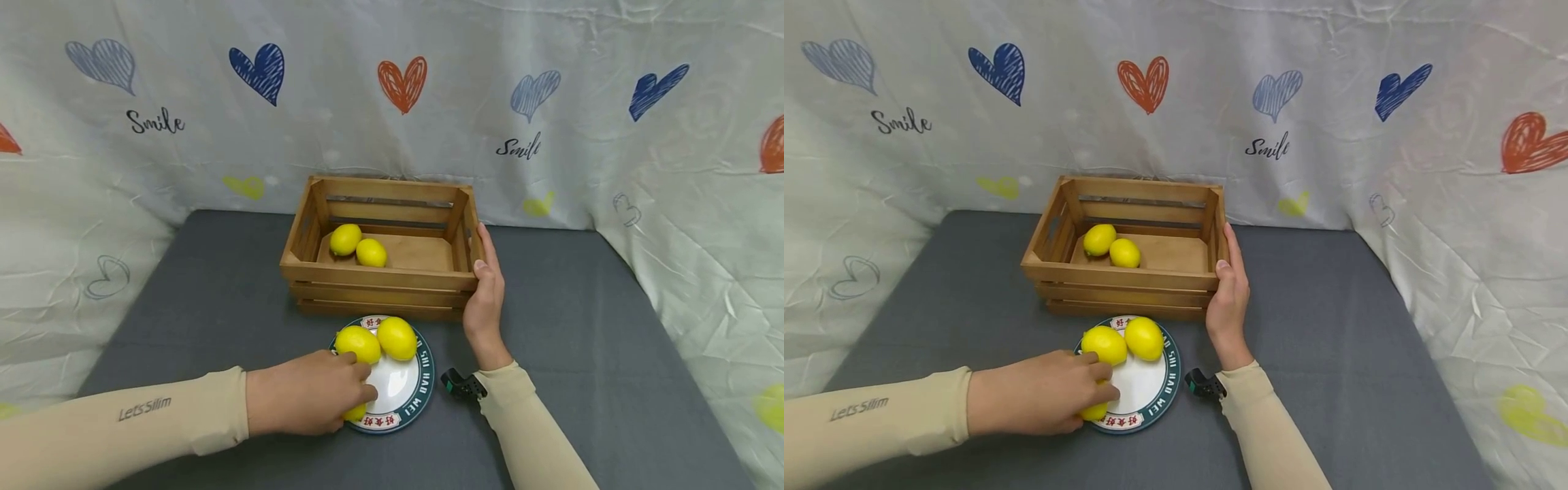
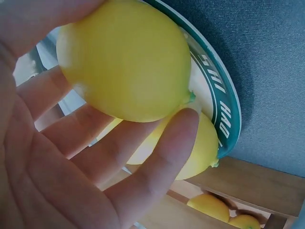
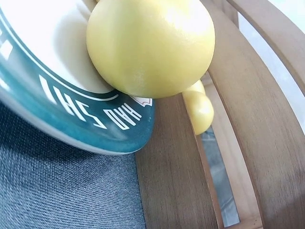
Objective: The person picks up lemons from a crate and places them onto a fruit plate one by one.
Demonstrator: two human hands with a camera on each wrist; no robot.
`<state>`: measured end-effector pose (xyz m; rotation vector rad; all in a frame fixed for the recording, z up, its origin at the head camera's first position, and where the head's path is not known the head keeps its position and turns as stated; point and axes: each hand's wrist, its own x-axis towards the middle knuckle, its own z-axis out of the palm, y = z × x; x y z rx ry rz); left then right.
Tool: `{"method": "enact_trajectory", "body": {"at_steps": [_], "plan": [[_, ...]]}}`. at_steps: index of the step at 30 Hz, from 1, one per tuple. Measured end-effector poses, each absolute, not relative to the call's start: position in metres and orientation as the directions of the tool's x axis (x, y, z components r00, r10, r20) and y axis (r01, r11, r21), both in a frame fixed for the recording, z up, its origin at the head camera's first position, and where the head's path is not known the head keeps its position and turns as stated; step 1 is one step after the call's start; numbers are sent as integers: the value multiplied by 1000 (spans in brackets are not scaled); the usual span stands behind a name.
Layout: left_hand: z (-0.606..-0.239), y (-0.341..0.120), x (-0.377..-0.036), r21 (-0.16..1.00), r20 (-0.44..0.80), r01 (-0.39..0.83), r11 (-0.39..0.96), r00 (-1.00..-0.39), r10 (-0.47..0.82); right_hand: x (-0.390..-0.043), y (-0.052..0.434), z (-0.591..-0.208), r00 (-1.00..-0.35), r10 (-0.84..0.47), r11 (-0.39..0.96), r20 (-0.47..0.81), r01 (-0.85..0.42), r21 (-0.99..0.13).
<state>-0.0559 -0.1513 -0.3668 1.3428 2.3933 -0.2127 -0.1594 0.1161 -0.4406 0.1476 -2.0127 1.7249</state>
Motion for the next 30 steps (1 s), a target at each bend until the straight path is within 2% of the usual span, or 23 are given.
{"method": "enact_trajectory", "body": {"at_steps": [8, 16, 25, 30], "plan": [[-362, -148, -53, -3, -356, 832, 555, -519, 777, -159, 116, -440, -880, 224, 200, 419, -380, -903], [-342, -146, -54, -49, -304, 833, 551, -538, 786, -159, 116, -439, -876, 226, 198, 425, -386, -901], [-293, -136, -73, 72, -314, 809, 584, -537, 783, -157, 116, -439, -884, 222, 204, 412, -371, -906], [-262, -128, -92, 101, -299, 799, 592, -543, 784, -156, 117, -440, -881, 219, 205, 419, -378, -903]]}}
